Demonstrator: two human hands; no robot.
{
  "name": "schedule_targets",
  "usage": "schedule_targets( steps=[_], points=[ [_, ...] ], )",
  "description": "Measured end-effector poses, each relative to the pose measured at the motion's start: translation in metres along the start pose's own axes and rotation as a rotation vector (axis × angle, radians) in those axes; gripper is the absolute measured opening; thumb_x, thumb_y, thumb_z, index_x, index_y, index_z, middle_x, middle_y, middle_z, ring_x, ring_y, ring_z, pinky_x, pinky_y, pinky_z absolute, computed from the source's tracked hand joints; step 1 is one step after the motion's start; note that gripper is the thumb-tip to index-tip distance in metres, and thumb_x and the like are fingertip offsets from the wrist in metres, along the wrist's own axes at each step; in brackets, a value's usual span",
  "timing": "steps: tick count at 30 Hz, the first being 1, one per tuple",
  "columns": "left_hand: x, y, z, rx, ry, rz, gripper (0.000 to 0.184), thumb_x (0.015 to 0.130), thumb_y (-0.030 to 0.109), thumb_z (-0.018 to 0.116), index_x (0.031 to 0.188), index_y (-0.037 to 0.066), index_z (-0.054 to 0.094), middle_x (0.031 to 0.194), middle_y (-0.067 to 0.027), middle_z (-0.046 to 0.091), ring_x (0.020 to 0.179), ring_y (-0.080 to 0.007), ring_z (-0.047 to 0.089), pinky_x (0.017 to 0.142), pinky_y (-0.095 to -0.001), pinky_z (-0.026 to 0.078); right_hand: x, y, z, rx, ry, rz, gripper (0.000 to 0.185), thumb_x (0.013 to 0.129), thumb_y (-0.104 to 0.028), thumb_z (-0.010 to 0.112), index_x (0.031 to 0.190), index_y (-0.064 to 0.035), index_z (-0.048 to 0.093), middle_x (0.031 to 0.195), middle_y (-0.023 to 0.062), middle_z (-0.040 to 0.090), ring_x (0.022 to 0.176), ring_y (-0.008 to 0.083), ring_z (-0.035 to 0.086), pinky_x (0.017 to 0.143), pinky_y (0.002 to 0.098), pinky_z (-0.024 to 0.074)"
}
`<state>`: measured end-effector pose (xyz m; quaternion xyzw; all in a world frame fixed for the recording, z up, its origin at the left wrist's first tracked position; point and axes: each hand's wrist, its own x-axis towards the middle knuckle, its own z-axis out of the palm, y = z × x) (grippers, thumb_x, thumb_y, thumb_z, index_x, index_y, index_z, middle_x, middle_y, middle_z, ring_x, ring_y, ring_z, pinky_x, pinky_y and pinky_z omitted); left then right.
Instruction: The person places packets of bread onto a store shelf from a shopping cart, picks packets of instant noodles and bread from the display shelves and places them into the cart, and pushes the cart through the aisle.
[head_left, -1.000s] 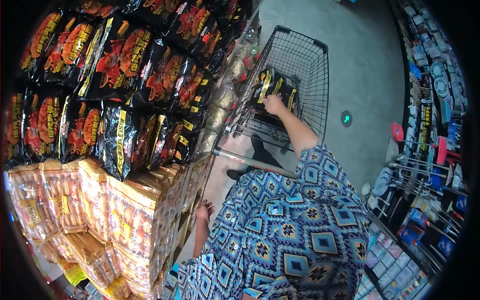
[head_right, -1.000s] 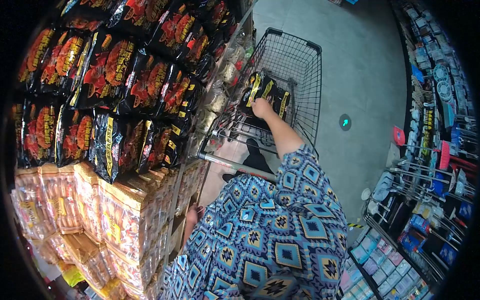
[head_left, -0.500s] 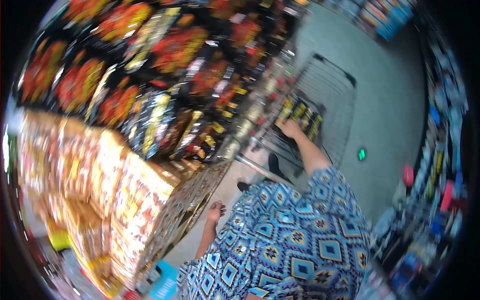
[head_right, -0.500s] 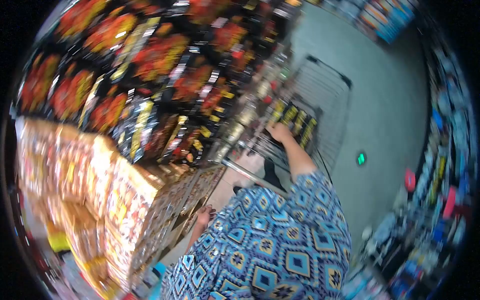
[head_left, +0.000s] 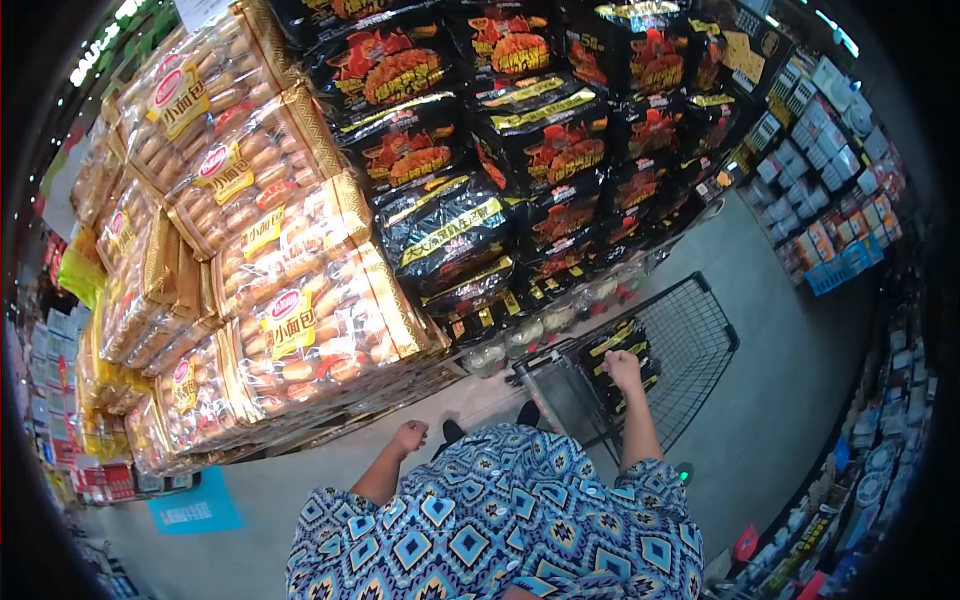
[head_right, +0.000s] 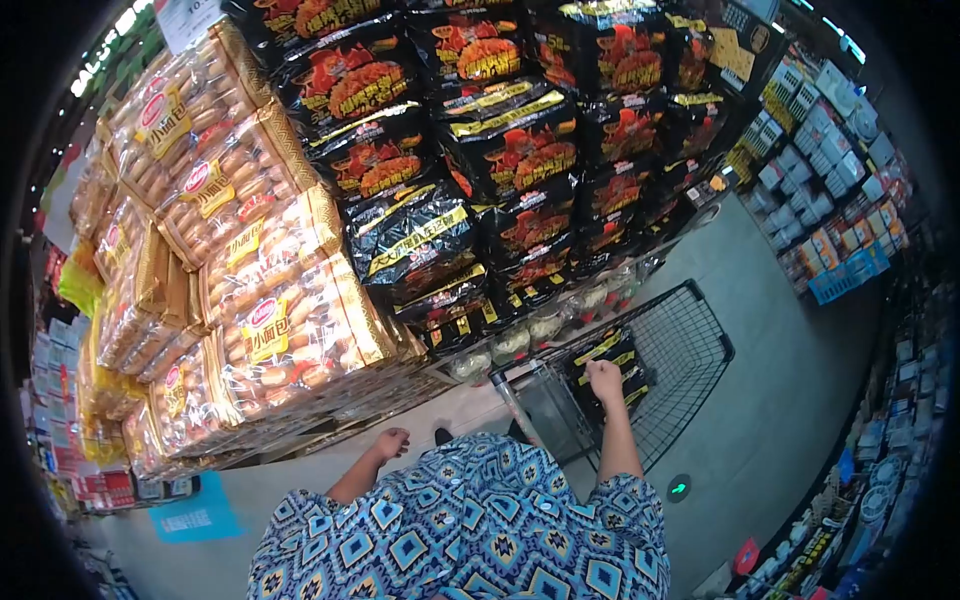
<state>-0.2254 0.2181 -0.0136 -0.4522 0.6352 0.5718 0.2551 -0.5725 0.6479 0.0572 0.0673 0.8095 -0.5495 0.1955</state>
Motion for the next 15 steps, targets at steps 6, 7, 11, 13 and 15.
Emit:
schedule_targets(
  steps=[6,7,11,13,15],
  points=[
    [-0.003,-0.018,0.004,-0.061,0.007,-0.047,0.032,0.087,0.034,0.057,0.106,0.008,0.060,0.086,-0.0073,0.064,0.067,-0.0174,0.062,0.053,-0.0308,0.048,-0.015,-0.235,0.020,-0.105,0.009,-0.618,0.020,0.090,-0.017,0.057,0.079,-0.0004,0.060,0.071,0.0026,0.060,0.066,0.0087,0.053,0.061,0.0266,0.0445],
    [-0.003,-0.022,0.003,-0.073,0.017,-0.070,0.031,0.087,0.033,0.057,0.105,0.008,0.060,0.085,-0.0075,0.064,0.066,-0.0173,0.061,0.053,-0.0307,0.048,-0.023,-0.284,0.022,-0.093,0.009,-0.763,0.019,0.091,-0.016,0.057,0.080,-0.0002,0.060,0.074,0.0022,0.061,0.070,0.0075,0.052,0.064,0.0256,0.0445],
    [-0.011,-0.029,-0.007,-0.090,0.032,-0.078,0.030,0.087,0.033,0.056,0.104,0.008,0.060,0.085,-0.0077,0.063,0.065,-0.0177,0.061,0.054,-0.0307,0.048,-0.032,-0.436,0.043,-0.239,0.177,-1.232,0.016,0.088,-0.016,0.058,0.085,0.0001,0.061,0.081,0.0078,0.063,0.075,0.0197,0.059,0.070,0.0323,0.0475],
    [-0.012,-0.040,-0.009,-0.175,0.063,-0.066,0.032,0.088,0.033,0.056,0.105,0.007,0.059,0.086,-0.0081,0.063,0.066,-0.0187,0.061,0.054,-0.0309,0.048,-0.010,-0.480,0.054,-0.495,0.268,-1.384,0.015,0.085,-0.017,0.061,0.089,-0.0024,0.063,0.085,0.0104,0.064,0.082,0.0285,0.060,0.074,0.0388,0.0483],
    [-0.016,-0.052,-0.011,-0.220,0.084,-0.060,0.033,0.088,0.034,0.055,0.107,0.007,0.058,0.086,-0.0084,0.063,0.066,-0.0192,0.061,0.054,-0.0312,0.048,0.013,-0.510,0.066,-0.616,0.278,-1.421,0.017,0.083,-0.018,0.063,0.091,-0.0041,0.064,0.087,0.0110,0.065,0.086,0.0317,0.060,0.076,0.0416,0.0483]
  ],
)
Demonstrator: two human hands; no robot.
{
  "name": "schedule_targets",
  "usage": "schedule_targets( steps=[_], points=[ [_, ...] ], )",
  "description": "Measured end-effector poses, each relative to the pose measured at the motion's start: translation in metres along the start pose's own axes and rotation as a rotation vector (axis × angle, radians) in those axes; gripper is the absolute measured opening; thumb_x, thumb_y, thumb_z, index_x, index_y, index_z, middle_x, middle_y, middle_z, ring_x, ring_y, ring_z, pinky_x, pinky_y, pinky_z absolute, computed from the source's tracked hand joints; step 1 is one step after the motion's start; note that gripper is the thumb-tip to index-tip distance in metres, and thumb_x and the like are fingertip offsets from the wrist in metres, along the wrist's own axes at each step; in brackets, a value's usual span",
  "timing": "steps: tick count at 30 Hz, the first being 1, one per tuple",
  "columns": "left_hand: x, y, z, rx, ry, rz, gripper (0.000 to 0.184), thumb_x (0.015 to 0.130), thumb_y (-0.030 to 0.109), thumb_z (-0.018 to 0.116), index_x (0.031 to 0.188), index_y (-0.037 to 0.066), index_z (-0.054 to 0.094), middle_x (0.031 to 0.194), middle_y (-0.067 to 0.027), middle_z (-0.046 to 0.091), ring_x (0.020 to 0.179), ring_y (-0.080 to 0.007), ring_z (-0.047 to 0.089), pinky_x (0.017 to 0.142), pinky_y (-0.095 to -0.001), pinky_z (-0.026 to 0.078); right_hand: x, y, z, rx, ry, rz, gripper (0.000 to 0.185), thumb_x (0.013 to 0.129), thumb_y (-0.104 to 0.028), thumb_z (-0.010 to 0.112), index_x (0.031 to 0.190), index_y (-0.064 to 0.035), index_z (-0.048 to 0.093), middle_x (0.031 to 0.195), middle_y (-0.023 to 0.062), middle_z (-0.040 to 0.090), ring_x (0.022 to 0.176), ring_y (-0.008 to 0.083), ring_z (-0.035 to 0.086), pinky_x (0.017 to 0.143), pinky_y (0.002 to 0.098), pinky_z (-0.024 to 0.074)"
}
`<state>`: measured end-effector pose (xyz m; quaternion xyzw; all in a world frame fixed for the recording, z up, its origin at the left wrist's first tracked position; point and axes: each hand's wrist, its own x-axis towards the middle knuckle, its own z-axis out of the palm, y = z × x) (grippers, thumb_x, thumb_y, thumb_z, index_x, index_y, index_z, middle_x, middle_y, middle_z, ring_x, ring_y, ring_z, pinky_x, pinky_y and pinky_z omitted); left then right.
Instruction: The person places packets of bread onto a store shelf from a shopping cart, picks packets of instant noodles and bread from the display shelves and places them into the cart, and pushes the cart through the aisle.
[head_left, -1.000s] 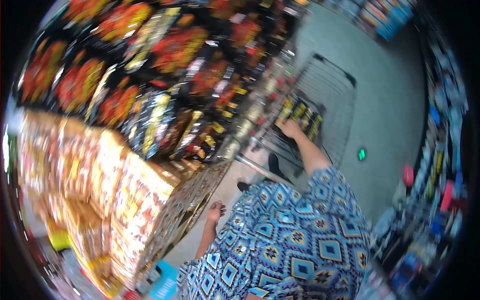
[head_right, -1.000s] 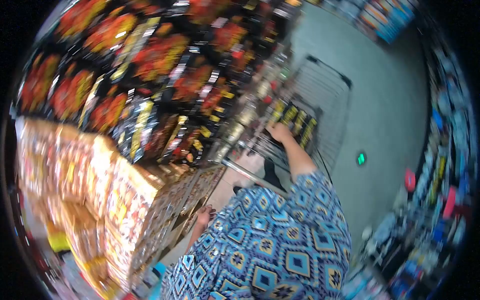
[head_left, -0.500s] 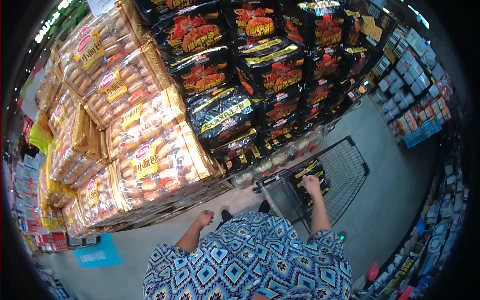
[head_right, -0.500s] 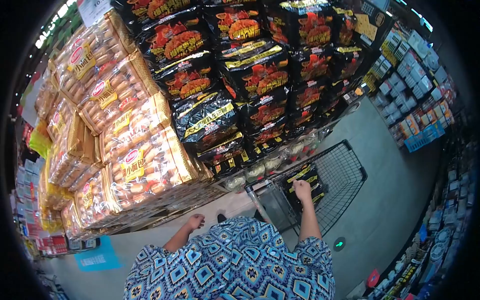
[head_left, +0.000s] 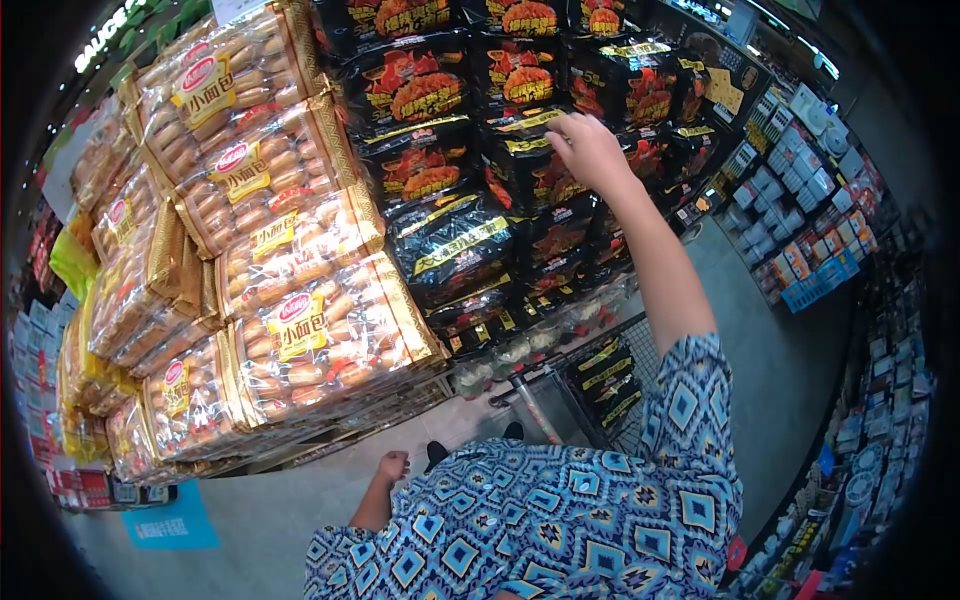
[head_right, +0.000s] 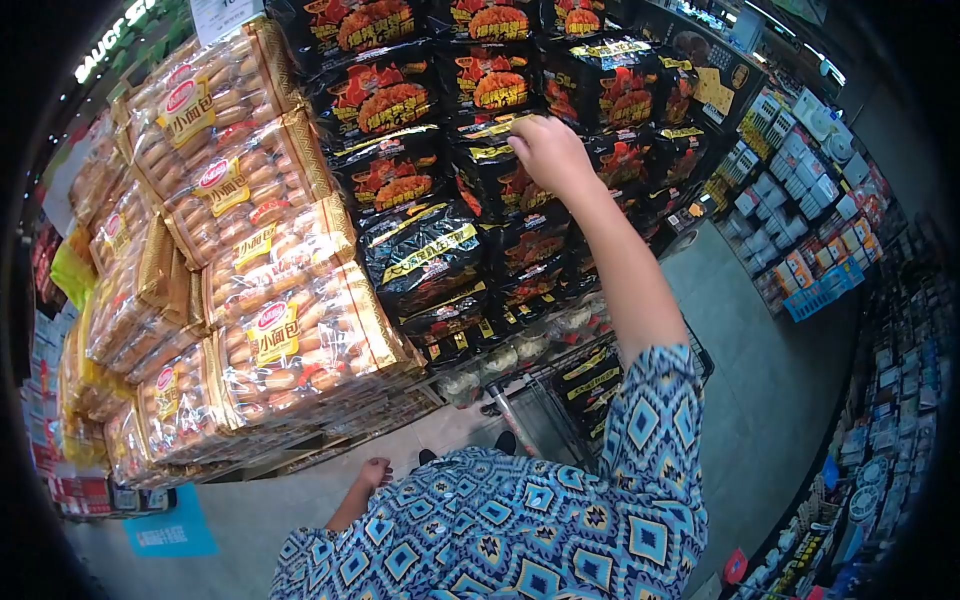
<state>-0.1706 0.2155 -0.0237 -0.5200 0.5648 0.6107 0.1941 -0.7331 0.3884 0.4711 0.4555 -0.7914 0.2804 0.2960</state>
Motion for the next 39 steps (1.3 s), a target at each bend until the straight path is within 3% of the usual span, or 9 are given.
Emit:
schedule_targets(
  steps=[5,12,15,17,22,27,35,37,39],
  points=[
    [0.014,-0.048,-0.004,-0.121,0.035,0.051,0.037,0.088,0.033,0.055,0.111,0.004,0.055,0.090,-0.0134,0.065,0.070,-0.0222,0.064,0.057,-0.0351,0.050,0.049,0.002,0.023,-0.537,-0.576,-0.198,0.014,0.079,-0.018,0.062,0.089,-0.0103,0.067,0.090,0.0080,0.066,0.090,0.0260,0.064,0.077,0.0390,0.0512],
    [0.042,-0.115,-0.002,-0.141,0.077,0.076,0.047,0.085,0.023,0.058,0.116,-0.011,0.049,0.096,-0.0193,0.065,0.083,-0.0296,0.067,0.070,-0.0365,0.053,0.059,0.010,0.058,-0.627,-0.624,-0.263,0.017,0.078,-0.009,0.055,0.093,-0.0080,0.064,0.096,0.0100,0.063,0.093,0.0262,0.063,0.076,0.0392,0.0511],
    [0.026,-0.122,-0.007,0.124,-0.007,0.331,0.048,0.085,0.021,0.058,0.118,-0.012,0.048,0.101,-0.0200,0.063,0.089,-0.0298,0.066,0.074,-0.0379,0.053,0.057,0.016,0.057,-0.454,-0.467,-0.152,0.019,0.084,-0.011,0.049,0.097,-0.0064,0.062,0.094,0.0124,0.066,0.091,0.0276,0.065,0.076,0.0401,0.0523],
    [0.015,-0.107,0.003,-0.379,0.104,-0.074,0.047,0.085,0.021,0.059,0.118,-0.012,0.049,0.104,-0.0204,0.062,0.091,-0.0297,0.066,0.074,-0.0382,0.053,0.059,0.017,0.057,-0.420,-0.529,-0.021,0.018,0.082,-0.006,0.049,0.099,-0.0052,0.055,0.094,0.0134,0.065,0.091,0.0305,0.063,0.076,0.0412,0.0508],
    [-0.009,-0.081,-0.009,0.310,0.027,0.311,0.041,0.087,0.024,0.057,0.111,-0.009,0.053,0.100,-0.0198,0.065,0.085,-0.0285,0.066,0.068,-0.0379,0.053,0.051,0.035,0.067,-0.387,-0.482,-0.010,0.025,0.081,-0.004,0.049,0.105,-0.0063,0.057,0.092,0.0127,0.066,0.092,0.0324,0.063,0.078,0.0428,0.0508],
    [-0.022,-0.046,0.006,-0.199,0.136,0.055,0.036,0.089,0.026,0.054,0.109,-0.004,0.057,0.092,-0.0166,0.066,0.080,-0.0261,0.065,0.061,-0.0354,0.050,0.053,0.031,0.058,-0.462,-0.510,0.065,0.028,0.079,-0.003,0.051,0.102,-0.0111,0.066,0.091,0.0121,0.067,0.092,0.0305,0.063,0.080,0.0419,0.0509],
    [0.007,-0.064,-0.001,-0.018,0.099,0.071,0.037,0.087,0.022,0.058,0.108,-0.009,0.055,0.095,-0.0160,0.066,0.084,-0.0247,0.067,0.065,-0.0315,0.051,0.044,0.033,0.039,-0.449,-0.131,-0.126,0.011,0.080,-0.010,0.052,0.083,-0.0073,0.063,0.083,0.0095,0.065,0.081,0.0274,0.065,0.067,0.0391,0.0543],
    [0.042,-0.080,0.004,-0.268,0.036,0.111,0.037,0.087,0.020,0.058,0.108,-0.010,0.055,0.097,-0.0160,0.065,0.086,-0.0258,0.067,0.067,-0.0313,0.052,0.045,0.034,0.035,-0.467,-0.112,-0.132,0.009,0.078,-0.009,0.054,0.081,-0.0068,0.062,0.082,0.0081,0.064,0.081,0.0261,0.064,0.066,0.0370,0.0545],
    [-0.011,-0.031,-0.004,0.179,0.026,0.256,0.037,0.089,0.021,0.056,0.112,-0.008,0.053,0.097,-0.0167,0.065,0.082,-0.0258,0.066,0.067,-0.0327,0.052,0.044,0.030,0.027,-0.479,-0.043,-0.166,0.008,0.077,-0.009,0.055,0.079,-0.0064,0.062,0.080,0.0070,0.064,0.079,0.0250,0.063,0.065,0.0359,0.0543]
  ],
)
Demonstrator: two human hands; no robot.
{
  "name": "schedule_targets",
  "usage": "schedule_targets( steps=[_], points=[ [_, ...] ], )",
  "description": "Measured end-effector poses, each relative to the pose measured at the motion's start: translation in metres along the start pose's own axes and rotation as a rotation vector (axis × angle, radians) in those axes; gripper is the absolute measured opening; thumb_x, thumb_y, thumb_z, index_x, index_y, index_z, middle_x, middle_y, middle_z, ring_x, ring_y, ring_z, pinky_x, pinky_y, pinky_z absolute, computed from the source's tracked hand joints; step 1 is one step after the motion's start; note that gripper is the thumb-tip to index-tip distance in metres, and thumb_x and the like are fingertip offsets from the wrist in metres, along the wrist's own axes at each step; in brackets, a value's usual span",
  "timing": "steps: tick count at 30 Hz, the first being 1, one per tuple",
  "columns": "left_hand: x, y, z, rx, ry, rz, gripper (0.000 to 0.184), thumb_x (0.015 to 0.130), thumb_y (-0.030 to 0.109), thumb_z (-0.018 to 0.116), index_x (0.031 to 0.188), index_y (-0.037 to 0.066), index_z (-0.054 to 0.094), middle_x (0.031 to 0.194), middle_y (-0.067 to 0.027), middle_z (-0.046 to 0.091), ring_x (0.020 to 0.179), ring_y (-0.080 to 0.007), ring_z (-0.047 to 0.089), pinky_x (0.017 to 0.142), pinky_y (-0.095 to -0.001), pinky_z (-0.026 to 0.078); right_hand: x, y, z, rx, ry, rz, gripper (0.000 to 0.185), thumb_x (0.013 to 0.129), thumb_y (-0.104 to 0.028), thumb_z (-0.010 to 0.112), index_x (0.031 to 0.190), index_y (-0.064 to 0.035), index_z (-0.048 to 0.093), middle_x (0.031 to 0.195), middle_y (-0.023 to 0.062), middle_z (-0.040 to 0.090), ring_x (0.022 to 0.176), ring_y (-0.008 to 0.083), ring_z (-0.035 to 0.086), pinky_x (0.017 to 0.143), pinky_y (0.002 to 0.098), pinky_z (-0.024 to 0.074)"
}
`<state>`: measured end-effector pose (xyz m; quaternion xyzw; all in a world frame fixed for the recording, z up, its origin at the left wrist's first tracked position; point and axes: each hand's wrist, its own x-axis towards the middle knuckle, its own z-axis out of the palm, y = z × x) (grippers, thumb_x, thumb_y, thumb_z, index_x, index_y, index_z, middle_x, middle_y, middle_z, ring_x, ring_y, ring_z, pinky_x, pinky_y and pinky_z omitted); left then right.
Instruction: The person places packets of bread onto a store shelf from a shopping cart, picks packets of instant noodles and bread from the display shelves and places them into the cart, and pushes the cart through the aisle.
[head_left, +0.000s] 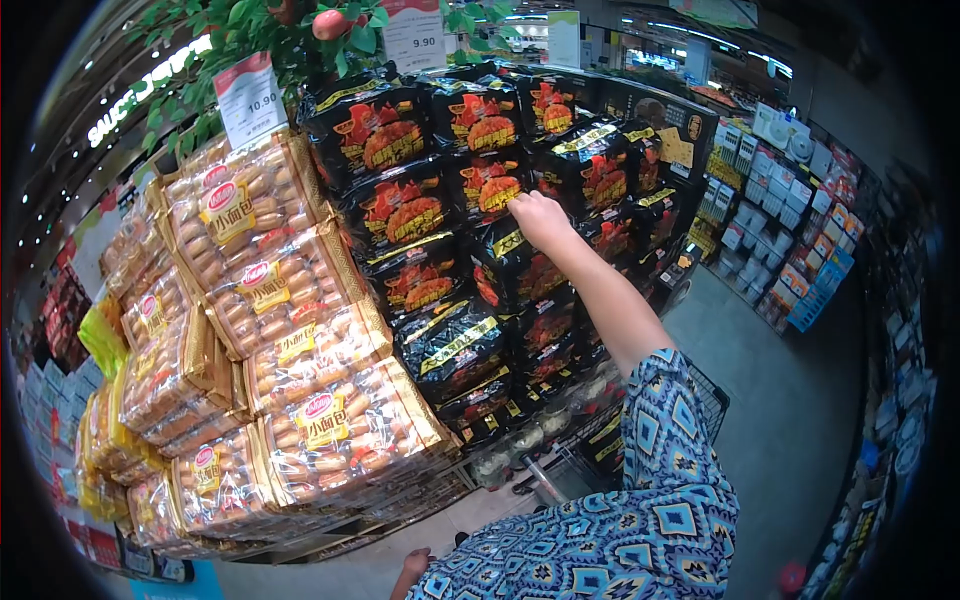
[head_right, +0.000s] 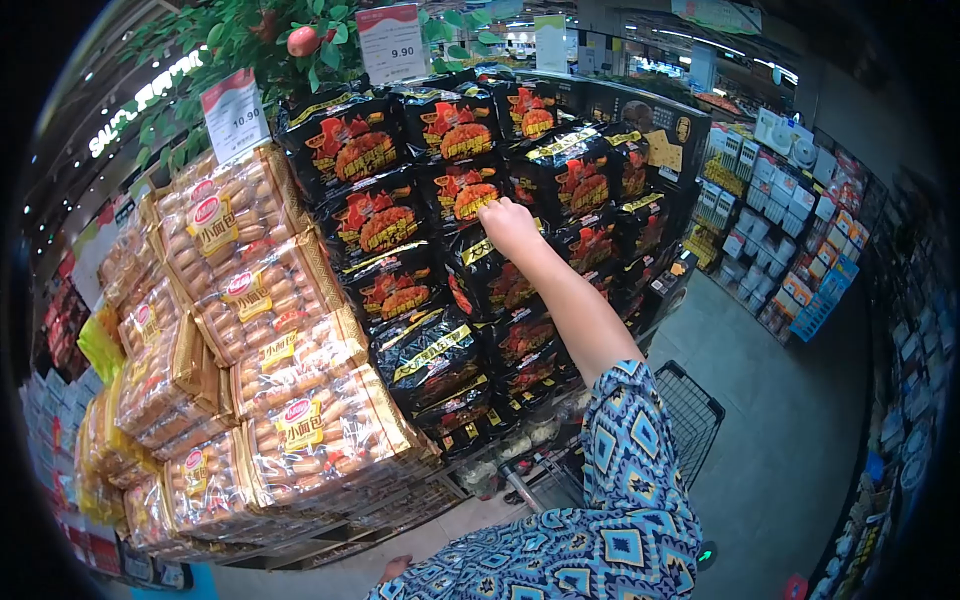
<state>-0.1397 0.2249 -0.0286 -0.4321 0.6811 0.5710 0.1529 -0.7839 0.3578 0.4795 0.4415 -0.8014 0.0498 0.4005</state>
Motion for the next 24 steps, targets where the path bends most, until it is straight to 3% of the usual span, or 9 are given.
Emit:
schedule_targets(
  steps=[2,6,9,15,19,22,24],
  points=[
    [-0.017,0.040,-0.001,-0.310,0.004,-0.203,0.037,0.091,0.024,0.053,0.117,-0.002,0.052,0.097,-0.0160,0.065,0.079,-0.0245,0.066,0.068,-0.0341,0.053,0.000,-0.001,-0.014,0.004,0.037,0.000,0.006,0.077,-0.008,0.054,0.077,-0.0062,0.061,0.078,0.0064,0.062,0.078,0.0248,0.061,0.064,0.0354,0.0540],
    [0.014,0.054,0.002,-0.413,-0.091,-0.245,0.036,0.093,0.027,0.051,0.121,0.004,0.051,0.098,-0.0146,0.066,0.077,-0.0223,0.064,0.068,-0.0342,0.053,0.000,-0.009,-0.058,0.052,0.093,0.009,0.003,0.076,-0.005,0.054,0.078,-0.0060,0.056,0.080,0.0070,0.058,0.080,0.0250,0.059,0.067,0.0353,0.0530],
    [0.024,0.094,0.002,-0.357,-0.198,-0.161,0.033,0.094,0.028,0.051,0.119,0.005,0.053,0.098,-0.0124,0.066,0.081,-0.0208,0.065,0.070,-0.0329,0.053,-0.001,-0.017,-0.089,0.157,0.130,0.004,0.018,0.073,0.004,0.053,0.088,-0.0040,0.058,0.086,0.0096,0.059,0.085,0.0290,0.057,0.074,0.0389,0.0500],
    [-0.026,0.229,0.014,-0.335,-0.539,0.245,0.038,0.097,0.029,0.049,0.125,0.003,0.052,0.107,-0.0069,0.064,0.093,-0.0145,0.061,0.082,-0.0264,0.048,-0.015,-0.028,-0.144,0.323,0.303,-0.065,0.019,0.074,0.004,0.053,0.090,-0.0029,0.060,0.086,0.0100,0.063,0.084,0.0292,0.059,0.072,0.0380,0.0499],
    [-0.060,0.305,0.021,-0.498,-0.772,0.382,0.041,0.100,0.026,0.040,0.129,-0.003,0.044,0.120,-0.0152,0.057,0.106,-0.0216,0.058,0.092,-0.0325,0.047,-0.038,-0.062,-0.190,0.542,0.256,-0.116,0.023,0.072,0.009,0.055,0.091,-0.0021,0.062,0.087,0.0107,0.064,0.084,0.0291,0.060,0.074,0.0362,0.0496],
    [-0.091,0.355,0.025,-0.702,-0.995,0.416,0.053,0.098,0.037,0.038,0.134,-0.003,0.038,0.126,-0.0195,0.052,0.111,-0.0286,0.055,0.099,-0.0407,0.043,-0.055,-0.081,-0.209,0.676,0.181,-0.185,0.025,0.071,0.010,0.057,0.091,-0.0027,0.062,0.088,0.0110,0.064,0.083,0.0288,0.061,0.073,0.0360,0.0502],
    [-0.105,0.377,0.038,-0.793,-1.033,0.385,0.057,0.098,0.041,0.037,0.135,-0.002,0.038,0.128,-0.0193,0.051,0.113,-0.0309,0.054,0.100,-0.0428,0.041,-0.067,-0.093,-0.214,0.744,0.164,-0.267,0.028,0.068,0.011,0.059,0.092,-0.0022,0.062,0.088,0.0113,0.064,0.082,0.0284,0.061,0.073,0.0360,0.0506]
  ],
)
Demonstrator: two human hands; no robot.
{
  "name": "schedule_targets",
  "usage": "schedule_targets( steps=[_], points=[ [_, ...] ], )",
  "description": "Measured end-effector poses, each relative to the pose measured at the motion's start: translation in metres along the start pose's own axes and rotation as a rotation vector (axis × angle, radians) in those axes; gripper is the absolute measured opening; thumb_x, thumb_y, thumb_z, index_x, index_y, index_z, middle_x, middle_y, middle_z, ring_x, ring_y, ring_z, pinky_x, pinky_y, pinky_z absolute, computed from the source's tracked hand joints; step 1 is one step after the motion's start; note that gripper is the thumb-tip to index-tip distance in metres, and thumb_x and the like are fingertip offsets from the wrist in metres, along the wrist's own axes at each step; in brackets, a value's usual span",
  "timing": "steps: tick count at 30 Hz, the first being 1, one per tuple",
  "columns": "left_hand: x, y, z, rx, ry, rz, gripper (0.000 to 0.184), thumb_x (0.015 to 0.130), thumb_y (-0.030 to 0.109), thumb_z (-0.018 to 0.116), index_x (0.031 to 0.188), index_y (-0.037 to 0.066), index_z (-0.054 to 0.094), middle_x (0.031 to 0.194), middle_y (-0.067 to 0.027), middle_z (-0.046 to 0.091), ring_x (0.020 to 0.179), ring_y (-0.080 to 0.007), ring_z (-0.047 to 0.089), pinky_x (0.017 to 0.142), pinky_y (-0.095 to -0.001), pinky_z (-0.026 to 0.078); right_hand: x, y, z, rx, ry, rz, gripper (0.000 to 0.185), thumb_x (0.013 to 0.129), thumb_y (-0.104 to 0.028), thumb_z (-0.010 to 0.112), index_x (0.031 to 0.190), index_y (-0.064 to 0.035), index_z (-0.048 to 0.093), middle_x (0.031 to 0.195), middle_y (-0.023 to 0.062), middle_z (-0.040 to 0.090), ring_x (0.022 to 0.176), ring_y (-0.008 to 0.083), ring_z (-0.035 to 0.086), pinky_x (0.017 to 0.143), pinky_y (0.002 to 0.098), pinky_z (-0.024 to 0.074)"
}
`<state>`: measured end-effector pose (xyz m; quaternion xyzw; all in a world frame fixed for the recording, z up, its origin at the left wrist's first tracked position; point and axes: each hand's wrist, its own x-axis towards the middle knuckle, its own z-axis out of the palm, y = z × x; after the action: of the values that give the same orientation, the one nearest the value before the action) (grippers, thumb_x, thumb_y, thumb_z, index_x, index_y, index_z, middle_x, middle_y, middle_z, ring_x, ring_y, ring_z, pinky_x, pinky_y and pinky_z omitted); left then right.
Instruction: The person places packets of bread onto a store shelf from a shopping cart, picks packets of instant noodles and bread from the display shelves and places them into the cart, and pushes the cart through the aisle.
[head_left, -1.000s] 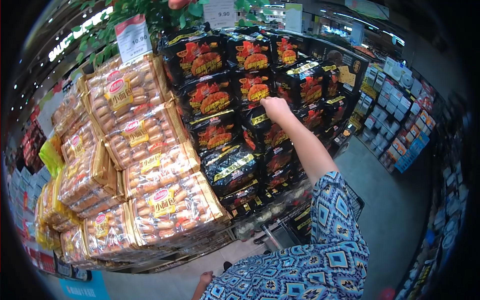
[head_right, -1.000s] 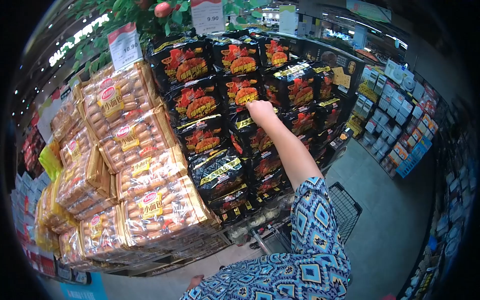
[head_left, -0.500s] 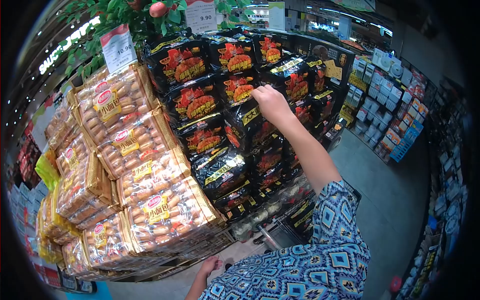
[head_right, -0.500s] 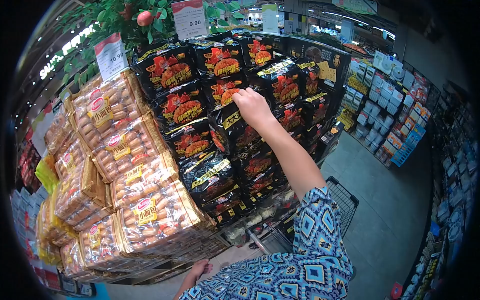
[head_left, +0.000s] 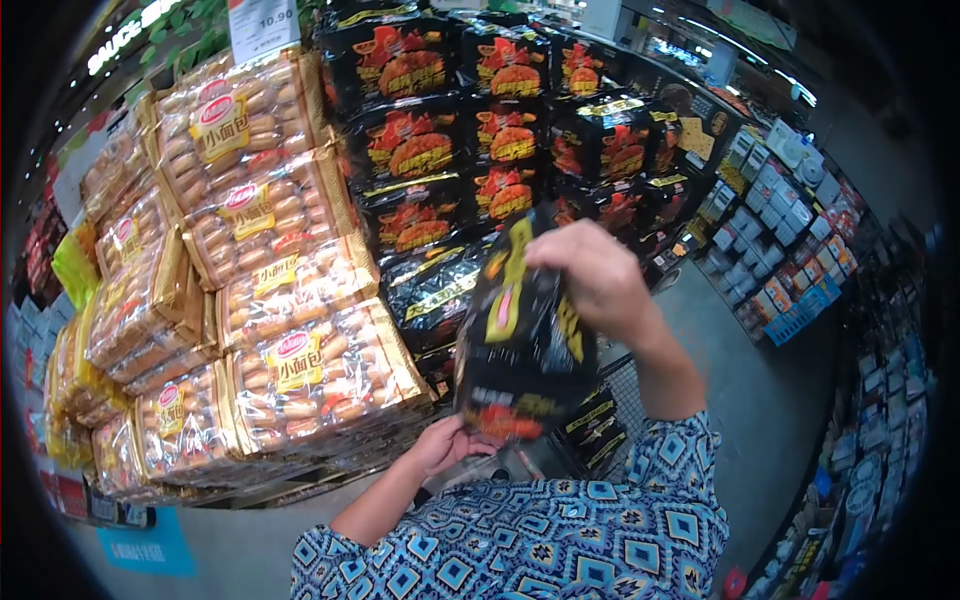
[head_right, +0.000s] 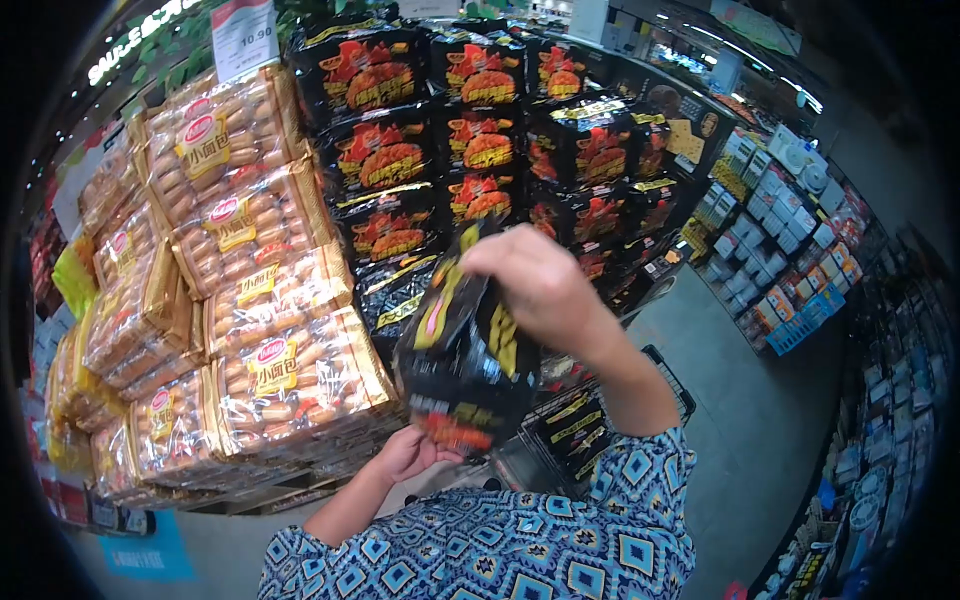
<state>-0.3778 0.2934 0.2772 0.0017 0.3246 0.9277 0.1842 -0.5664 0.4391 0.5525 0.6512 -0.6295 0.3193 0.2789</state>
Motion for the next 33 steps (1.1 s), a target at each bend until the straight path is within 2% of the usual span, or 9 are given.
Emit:
schedule_targets(
  steps=[10,13,18,20,24,26,27,30,33],
  points=[
    [0.003,0.000,0.032,-0.194,0.096,0.117,0.059,0.097,0.045,0.034,0.137,0.001,0.037,0.131,-0.0163,0.050,0.117,-0.0320,0.052,0.103,-0.0456,0.038,-0.036,-0.067,0.007,0.217,-0.137,-0.039,0.031,0.067,0.002,0.067,0.097,-0.0041,0.067,0.114,0.0163,0.056,0.097,0.0305,0.060,0.079,0.0355,0.0520],
    [0.024,0.025,0.036,-0.241,0.117,0.161,0.058,0.097,0.043,0.035,0.136,0.001,0.038,0.131,-0.0161,0.050,0.117,-0.0313,0.052,0.102,-0.0450,0.039,-0.052,-0.063,0.006,0.146,-0.084,0.131,0.032,0.068,0.004,0.068,0.097,-0.0109,0.070,0.112,0.0132,0.052,0.097,0.0266,0.056,0.081,0.0336,0.0491],
    [0.009,0.023,0.024,-0.389,0.258,0.240,0.056,0.097,0.041,0.036,0.135,0.001,0.039,0.130,-0.0157,0.051,0.116,-0.0301,0.052,0.101,-0.0441,0.040,-0.081,-0.049,0.012,0.400,-0.176,0.425,0.034,0.081,0.008,0.052,0.112,-0.0033,0.062,0.088,0.0084,0.061,0.078,0.0170,0.058,0.073,0.0274,0.0477],
    [0.012,0.023,0.023,-0.439,0.327,0.266,0.055,0.097,0.040,0.036,0.135,0.001,0.040,0.130,-0.0156,0.051,0.116,-0.0297,0.053,0.101,-0.0438,0.040,-0.085,-0.059,0.018,0.705,-0.020,0.981,0.026,0.091,-0.004,0.048,0.115,0.0001,0.057,0.085,0.0048,0.060,0.075,0.0096,0.056,0.067,0.0229,0.0456],
    [0.006,0.006,0.021,-0.492,0.413,0.314,0.053,0.097,0.039,0.037,0.135,0.002,0.040,0.129,-0.0153,0.051,0.116,-0.0288,0.053,0.100,-0.0431,0.041,-0.105,-0.047,0.024,0.972,0.034,1.004,0.025,0.095,-0.022,0.052,0.105,-0.0003,0.057,0.078,-0.0016,0.055,0.065,0.0025,0.047,0.059,0.0188,0.0390],
    [0.004,0.003,0.018,-0.503,0.439,0.333,0.052,0.097,0.038,0.037,0.134,0.002,0.041,0.129,-0.0151,0.052,0.115,-0.0283,0.053,0.100,-0.0427,0.041,-0.116,-0.043,0.020,0.963,-0.411,1.024,0.028,0.091,-0.030,0.060,0.095,-0.0026,0.056,0.072,-0.0050,0.050,0.065,0.0006,0.041,0.057,0.0189,0.0360],
    [0.006,0.001,0.017,-0.500,0.442,0.337,0.051,0.097,0.037,0.037,0.134,0.002,0.041,0.129,-0.0151,0.052,0.115,-0.0281,0.054,0.100,-0.0425,0.041,-0.123,-0.046,0.027,0.972,-0.401,1.000,0.031,0.088,-0.034,0.064,0.086,-0.0038,0.055,0.070,-0.0066,0.047,0.066,0.0013,0.040,0.056,0.0207,0.0362],
    [0.007,-0.005,0.014,-0.464,0.392,0.275,0.050,0.098,0.036,0.038,0.134,0.002,0.042,0.128,-0.0148,0.052,0.115,-0.0274,0.054,0.099,-0.0420,0.042,-0.119,-0.055,0.017,0.824,-0.558,0.914,0.037,0.087,-0.035,0.064,0.083,0.0021,0.061,0.077,-0.0004,0.060,0.070,0.0071,0.051,0.061,0.0270,0.0427],
    [0.014,-0.012,0.008,-0.399,0.299,0.154,0.049,0.098,0.035,0.039,0.133,0.002,0.042,0.128,-0.0146,0.053,0.115,-0.0267,0.054,0.099,-0.0414,0.042,-0.129,-0.066,0.014,0.996,-0.360,0.919,0.029,0.090,-0.024,0.061,0.085,0.0036,0.063,0.080,0.0040,0.065,0.074,0.0071,0.054,0.063,0.0276,0.0445]
  ],
)
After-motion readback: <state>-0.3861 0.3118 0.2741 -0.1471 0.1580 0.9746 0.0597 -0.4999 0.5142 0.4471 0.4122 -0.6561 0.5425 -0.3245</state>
